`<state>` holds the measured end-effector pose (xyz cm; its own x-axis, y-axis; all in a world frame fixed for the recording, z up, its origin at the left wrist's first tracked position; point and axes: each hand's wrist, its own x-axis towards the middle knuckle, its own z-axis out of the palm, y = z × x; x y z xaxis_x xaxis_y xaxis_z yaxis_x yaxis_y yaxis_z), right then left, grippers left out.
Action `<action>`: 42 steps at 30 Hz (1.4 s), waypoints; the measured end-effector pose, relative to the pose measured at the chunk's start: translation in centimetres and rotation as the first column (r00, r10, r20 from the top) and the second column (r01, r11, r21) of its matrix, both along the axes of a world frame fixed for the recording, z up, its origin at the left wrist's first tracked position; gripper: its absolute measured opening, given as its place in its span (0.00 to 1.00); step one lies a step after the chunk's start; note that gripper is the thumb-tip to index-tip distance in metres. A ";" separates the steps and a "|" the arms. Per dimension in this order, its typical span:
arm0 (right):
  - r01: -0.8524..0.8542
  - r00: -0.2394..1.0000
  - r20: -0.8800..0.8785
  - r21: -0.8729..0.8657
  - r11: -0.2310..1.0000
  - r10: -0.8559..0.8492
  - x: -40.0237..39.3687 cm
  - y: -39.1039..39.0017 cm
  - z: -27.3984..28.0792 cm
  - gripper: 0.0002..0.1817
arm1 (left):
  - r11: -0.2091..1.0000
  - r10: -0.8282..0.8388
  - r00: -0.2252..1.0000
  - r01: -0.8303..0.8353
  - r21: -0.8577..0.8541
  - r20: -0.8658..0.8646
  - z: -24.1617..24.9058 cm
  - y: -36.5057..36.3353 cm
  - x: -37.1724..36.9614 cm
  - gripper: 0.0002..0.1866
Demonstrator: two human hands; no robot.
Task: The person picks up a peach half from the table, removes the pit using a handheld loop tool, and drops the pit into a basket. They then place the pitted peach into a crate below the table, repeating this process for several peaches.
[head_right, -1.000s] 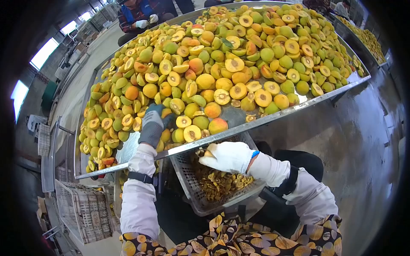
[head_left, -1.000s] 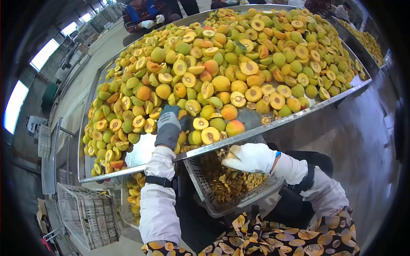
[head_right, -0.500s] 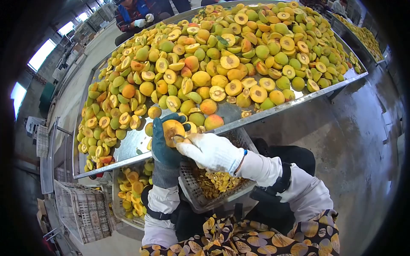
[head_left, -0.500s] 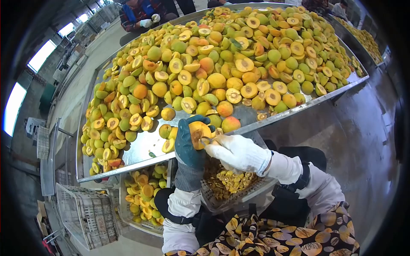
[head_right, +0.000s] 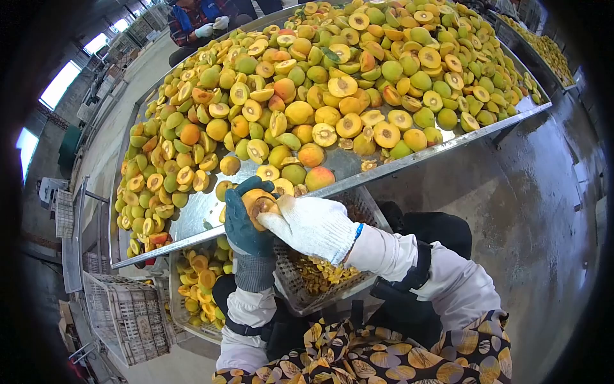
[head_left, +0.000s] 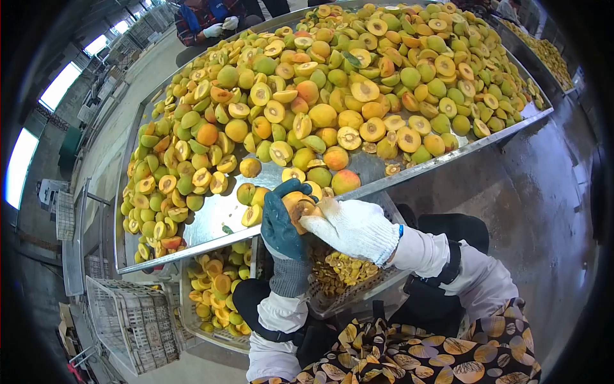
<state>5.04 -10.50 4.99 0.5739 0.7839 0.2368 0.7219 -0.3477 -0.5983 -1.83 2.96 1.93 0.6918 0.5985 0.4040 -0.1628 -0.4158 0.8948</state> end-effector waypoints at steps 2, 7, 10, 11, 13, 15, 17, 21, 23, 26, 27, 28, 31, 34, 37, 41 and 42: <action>-0.026 0.996 -0.085 -0.025 0.999 0.024 0.0 0.2 0.3 0.29 | 0.997 0.047 0.996 -0.042 -0.059 0.073 -0.2 -0.4 0.0 0.26; -0.247 0.730 -0.584 0.258 0.934 0.355 0.8 0.0 0.5 0.29 | 0.994 0.005 0.999 0.000 -0.110 0.047 1.7 -1.0 -0.6 0.27; -0.124 0.005 -0.986 0.163 0.979 0.165 0.8 -0.6 1.9 0.27 | 0.998 -0.025 0.998 0.028 -0.062 0.059 1.0 -0.6 -0.4 0.30; -0.104 -0.096 -0.974 0.214 0.971 0.205 0.9 -0.8 1.7 0.26 | 0.996 -0.052 0.996 0.057 -0.065 0.072 0.6 -0.4 -0.3 0.30; -0.042 -0.293 -0.914 0.305 0.951 0.280 0.9 -1.1 1.1 0.25 | 0.994 -0.080 0.995 0.084 -0.069 0.066 1.1 -0.7 -0.4 0.30; -0.106 -0.104 -0.975 0.209 0.972 0.198 0.8 -1.0 1.2 0.27 | 0.987 -0.110 0.992 0.116 -0.116 0.053 0.9 -0.7 -0.4 0.29; -0.187 0.215 -0.964 0.116 0.976 0.156 0.9 -1.1 1.1 0.31 | 0.966 -0.146 0.989 0.149 -0.210 0.032 0.1 -0.6 -0.4 0.25; -0.138 -0.184 -0.961 0.234 0.962 0.207 1.9 -1.7 0.0 0.32 | 0.980 -0.162 0.986 0.164 -0.110 0.028 0.1 -1.2 -0.4 0.26; -0.186 -0.013 -0.987 0.158 0.970 0.158 1.9 -1.7 0.4 0.32 | 0.978 -0.198 0.980 0.198 -0.069 0.012 0.7 -0.9 -0.1 0.26; -0.196 0.106 -0.991 0.064 0.978 0.086 1.5 -2.0 0.9 0.31 | 0.964 -0.247 0.968 0.241 -0.110 -0.040 1.0 -1.2 -0.6 0.26; -0.214 -0.225 -0.960 0.214 0.953 0.165 1.8 -2.1 0.0 0.30 | 0.964 -0.258 0.965 0.253 -0.086 -0.051 1.1 -1.1 -0.6 0.27; -0.179 -0.536 -0.817 0.356 0.917 0.212 2.2 -2.0 -1.7 0.30 | 0.962 -0.254 0.966 0.258 0.094 -0.054 1.4 -0.7 -0.7 0.26; -0.171 -0.647 -0.729 0.425 0.889 0.224 2.1 -2.0 -2.0 0.28 | 0.919 -0.353 0.932 0.362 0.158 -0.083 1.8 0.6 -0.8 0.22; -0.341 -0.137 -0.979 0.187 0.921 0.148 2.5 -2.0 0.8 0.28 | 0.896 -0.440 0.886 0.425 -0.124 -0.144 2.0 1.3 -1.3 0.21; -0.400 0.646 -0.717 -0.026 0.916 0.262 2.1 -1.0 1.4 0.28 | 0.890 -0.454 0.862 0.430 -0.149 -0.227 2.8 2.1 -2.2 0.24; -0.376 0.917 0.121 -0.046 0.925 0.379 1.3 -0.5 -1.3 0.27 | 0.903 -0.394 0.889 0.326 -0.278 -0.236 2.2 2.7 -3.7 0.28; -0.383 0.903 0.165 -0.112 0.917 0.397 1.1 -0.6 -0.7 0.26 | 0.843 -0.404 0.897 0.288 -0.455 -0.179 1.8 3.1 -3.9 0.29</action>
